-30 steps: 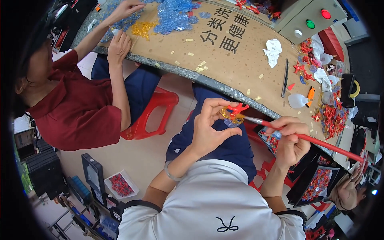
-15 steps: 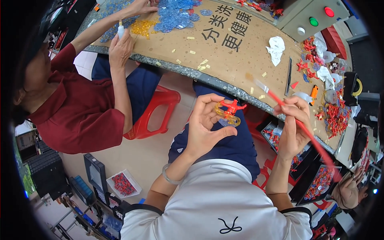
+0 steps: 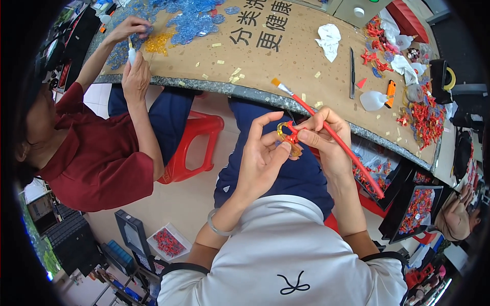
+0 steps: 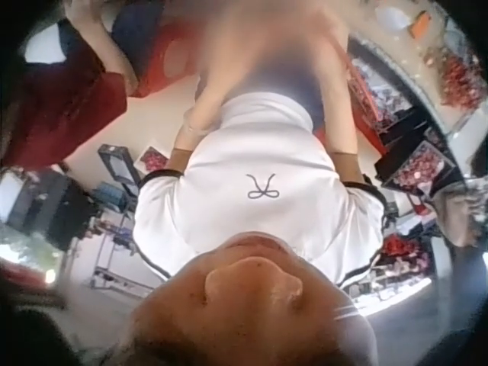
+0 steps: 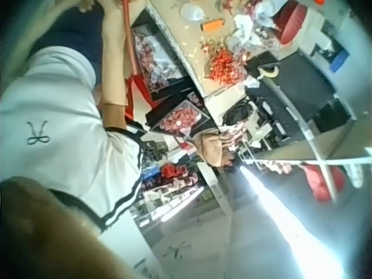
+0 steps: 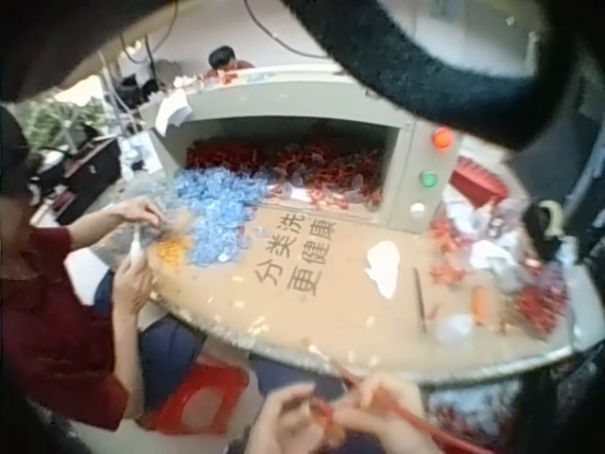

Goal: The person assembles toy figurines by applying glue from a bottle and with a paintbrush, then attaching pieces together by hand.

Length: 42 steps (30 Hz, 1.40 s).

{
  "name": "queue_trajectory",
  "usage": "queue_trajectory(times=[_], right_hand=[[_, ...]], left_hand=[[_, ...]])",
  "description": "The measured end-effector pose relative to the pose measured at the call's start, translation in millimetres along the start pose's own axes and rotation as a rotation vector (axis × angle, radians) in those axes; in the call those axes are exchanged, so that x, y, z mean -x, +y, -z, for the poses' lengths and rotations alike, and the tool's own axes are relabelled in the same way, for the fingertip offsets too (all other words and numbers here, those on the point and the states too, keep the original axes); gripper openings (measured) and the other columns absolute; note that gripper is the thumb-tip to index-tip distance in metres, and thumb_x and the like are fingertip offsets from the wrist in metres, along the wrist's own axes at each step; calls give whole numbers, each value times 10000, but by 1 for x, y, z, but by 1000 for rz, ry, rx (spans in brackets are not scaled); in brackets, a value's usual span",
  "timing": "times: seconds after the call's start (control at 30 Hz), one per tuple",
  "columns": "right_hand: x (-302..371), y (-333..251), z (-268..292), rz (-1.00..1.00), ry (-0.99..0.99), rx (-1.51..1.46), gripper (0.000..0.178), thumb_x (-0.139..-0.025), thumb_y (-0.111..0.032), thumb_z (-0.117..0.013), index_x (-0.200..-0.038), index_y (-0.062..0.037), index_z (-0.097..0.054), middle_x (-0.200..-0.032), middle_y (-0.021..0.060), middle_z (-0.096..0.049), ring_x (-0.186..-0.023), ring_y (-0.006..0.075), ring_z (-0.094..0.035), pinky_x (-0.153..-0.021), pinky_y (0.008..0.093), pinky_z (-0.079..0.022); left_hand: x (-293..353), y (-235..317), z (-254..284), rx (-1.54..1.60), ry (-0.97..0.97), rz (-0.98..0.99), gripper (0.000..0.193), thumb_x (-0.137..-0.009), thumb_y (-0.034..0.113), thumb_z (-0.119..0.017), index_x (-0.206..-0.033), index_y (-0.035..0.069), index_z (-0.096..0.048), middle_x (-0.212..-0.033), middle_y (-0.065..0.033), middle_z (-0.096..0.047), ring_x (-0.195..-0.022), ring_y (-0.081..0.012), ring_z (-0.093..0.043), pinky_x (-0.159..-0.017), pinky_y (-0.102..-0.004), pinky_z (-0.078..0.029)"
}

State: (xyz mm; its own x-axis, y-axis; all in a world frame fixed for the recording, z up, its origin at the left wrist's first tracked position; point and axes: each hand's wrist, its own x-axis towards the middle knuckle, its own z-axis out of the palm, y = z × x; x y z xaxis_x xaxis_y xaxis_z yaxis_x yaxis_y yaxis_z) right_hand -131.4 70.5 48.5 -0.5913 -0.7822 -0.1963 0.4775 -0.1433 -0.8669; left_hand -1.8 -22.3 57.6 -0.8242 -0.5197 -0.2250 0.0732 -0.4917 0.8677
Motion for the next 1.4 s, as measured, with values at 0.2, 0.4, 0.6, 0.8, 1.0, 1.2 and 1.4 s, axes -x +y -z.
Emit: queue_trajectory(times=[0.2,0.4,0.6,0.8,1.0,1.2,1.4], right_hand=[[-4,9,6,-65,-9,-118,276,-779,30,-702,-773,-87,-452,-809,134,-684,-761,137,-658,-705,244,-517],[-6,9,4,-81,6,-136,307,-767,37,-698,-755,-96,-421,-781,141,-683,-743,152,-656,-695,247,-505],[-11,6,4,-84,-24,-157,315,-764,42,-700,-750,-102,-420,-800,157,-686,-743,156,-662,-695,243,-506],[-11,7,2,43,-76,-103,327,-778,64,-695,-745,-115,-423,-852,162,-687,-797,164,-652,-694,258,-523],[-15,9,14,207,-205,-79,356,-768,48,-712,-721,-129,-407,-874,185,-681,-826,159,-585,-671,255,-520],[-18,12,19,295,-229,32,304,-809,29,-680,-729,-110,-422,-923,201,-685,-896,162,-605,-817,292,-508],[-14,2,12,106,18,10,239,-872,-3,-634,-763,-91,-441,-953,208,-687,-954,181,-647,-888,331,-499]], left_hand=[[1,-5,5,14,-41,8,415,-936,43,-509,-1307,-6,-329,-931,-137,-645,-805,-150,-630,-690,-259,-503],[3,-9,4,92,-41,9,416,-932,36,-509,-1305,-3,-331,-937,-150,-646,-803,-167,-634,-687,-266,-503],[2,-5,2,87,-21,-12,430,-925,20,-510,-1311,0,-320,-949,-151,-644,-828,-168,-633,-717,-273,-512],[-1,-3,2,3,-6,-83,454,-911,0,-511,-1319,4,-312,-1030,-163,-620,-880,-185,-635,-759,-292,-523],[-9,5,18,645,-246,342,534,-930,107,-513,-1389,-35,-280,-1176,-260,-542,-931,-339,-641,-801,-367,-546],[-9,-4,20,471,-251,268,518,-935,93,-542,-1377,-24,-299,-1173,-216,-540,-980,-304,-632,-852,-362,-544],[-9,-2,9,95,4,-11,571,-832,-47,-661,-1308,-14,-347,-1154,-138,-518,-995,-212,-620,-892,-324,-534]])
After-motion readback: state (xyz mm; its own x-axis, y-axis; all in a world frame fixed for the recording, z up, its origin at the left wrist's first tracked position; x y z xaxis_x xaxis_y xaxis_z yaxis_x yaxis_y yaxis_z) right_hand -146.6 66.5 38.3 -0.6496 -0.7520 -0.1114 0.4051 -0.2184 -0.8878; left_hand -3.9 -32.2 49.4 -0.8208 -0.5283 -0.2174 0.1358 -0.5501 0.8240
